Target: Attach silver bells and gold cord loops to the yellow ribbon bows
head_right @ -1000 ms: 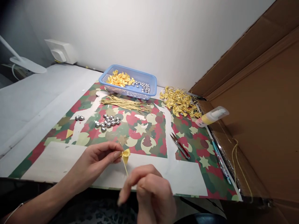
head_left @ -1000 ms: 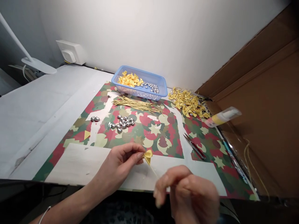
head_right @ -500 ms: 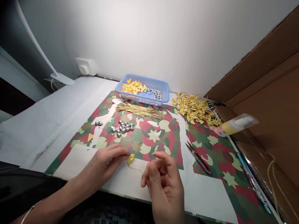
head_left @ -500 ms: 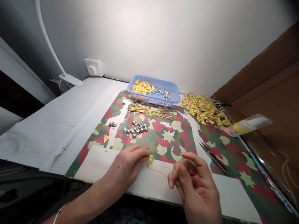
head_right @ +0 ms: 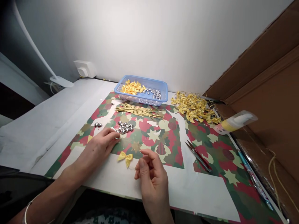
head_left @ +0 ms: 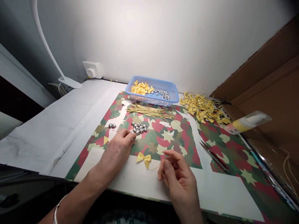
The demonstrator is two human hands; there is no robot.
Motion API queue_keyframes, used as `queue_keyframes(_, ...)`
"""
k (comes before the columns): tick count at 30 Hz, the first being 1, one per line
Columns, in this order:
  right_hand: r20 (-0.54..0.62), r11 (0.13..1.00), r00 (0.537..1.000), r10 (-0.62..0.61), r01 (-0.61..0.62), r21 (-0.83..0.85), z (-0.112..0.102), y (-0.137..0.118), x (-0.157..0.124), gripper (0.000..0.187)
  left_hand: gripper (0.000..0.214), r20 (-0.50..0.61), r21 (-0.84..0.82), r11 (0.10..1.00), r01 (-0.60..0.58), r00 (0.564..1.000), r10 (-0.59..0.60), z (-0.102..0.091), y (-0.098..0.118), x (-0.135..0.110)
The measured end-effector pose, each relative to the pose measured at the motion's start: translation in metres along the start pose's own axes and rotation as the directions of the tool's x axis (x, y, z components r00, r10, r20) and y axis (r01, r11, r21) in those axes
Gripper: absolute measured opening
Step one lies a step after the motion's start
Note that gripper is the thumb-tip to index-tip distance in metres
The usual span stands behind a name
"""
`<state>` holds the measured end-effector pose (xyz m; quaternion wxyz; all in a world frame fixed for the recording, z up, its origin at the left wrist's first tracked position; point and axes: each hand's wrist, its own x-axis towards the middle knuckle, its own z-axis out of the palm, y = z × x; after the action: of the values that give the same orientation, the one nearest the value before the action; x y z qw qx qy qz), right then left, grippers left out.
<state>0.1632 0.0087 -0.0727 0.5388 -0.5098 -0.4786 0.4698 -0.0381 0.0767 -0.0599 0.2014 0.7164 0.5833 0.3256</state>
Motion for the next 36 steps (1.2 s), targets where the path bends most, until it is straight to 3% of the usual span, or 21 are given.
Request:
queue_keyframes(3,0.011,0.999,1.000,-0.022,0.023,-0.040,0.000,0.004,-0.003,0.021,0.020,0.019,-0.016,1.000,-0.011,1.000,0.012,-0.003,0.003,-0.005)
queue_keyframes(6,-0.030,0.995,0.997,-0.073,0.071,-0.064,0.001,0.005,-0.004,0.018,0.010,0.037,-0.268,0.962,0.047,0.999,-0.039,-0.010,0.013,-0.013)
queue_keyframes(8,-0.034,0.988,0.991,-0.131,0.127,-0.087,0.002,0.004,-0.003,0.013,0.011,0.105,-0.541,0.822,0.179,0.984,-0.146,-0.013,0.021,-0.019)
queue_keyframes(10,0.014,0.967,0.976,-0.219,0.219,-0.128,0.003,0.001,-0.001,0.012,0.017,0.208,-0.706,0.650,0.281,0.960,-0.189,-0.013,0.029,-0.024)
queue_keyframes(13,0.071,0.910,0.927,-0.369,0.375,-0.177,0.002,-0.003,0.002,0.022,0.019,0.324,-0.801,0.470,0.370,0.929,-0.179,-0.008,0.038,-0.031)
queue_keyframes(15,0.046,0.883,0.904,-0.426,0.426,-0.196,0.001,-0.004,0.003,0.025,0.018,0.379,-0.807,0.417,0.417,0.909,-0.176,-0.005,0.041,-0.035)
queue_keyframes(18,0.025,0.877,0.908,-0.418,0.410,-0.249,0.000,-0.003,0.002,0.025,0.016,0.410,-0.791,0.419,0.445,0.895,-0.176,-0.003,0.042,-0.040)
queue_keyframes(24,0.057,0.866,0.918,-0.392,0.389,-0.315,0.001,-0.002,0.001,0.027,0.014,0.391,-0.813,0.426,0.398,0.914,-0.109,-0.003,0.041,-0.039)
queue_keyframes(32,0.063,0.865,0.911,-0.407,0.406,-0.296,-0.001,-0.002,0.000,0.032,0.011,0.367,-0.827,0.423,0.371,0.925,-0.093,0.000,0.045,-0.040)
queue_keyframes(36,0.070,0.866,0.908,-0.413,0.416,-0.277,0.000,-0.002,0.001,0.029,0.012,0.351,-0.790,0.513,0.337,0.933,-0.073,0.003,0.043,-0.041)
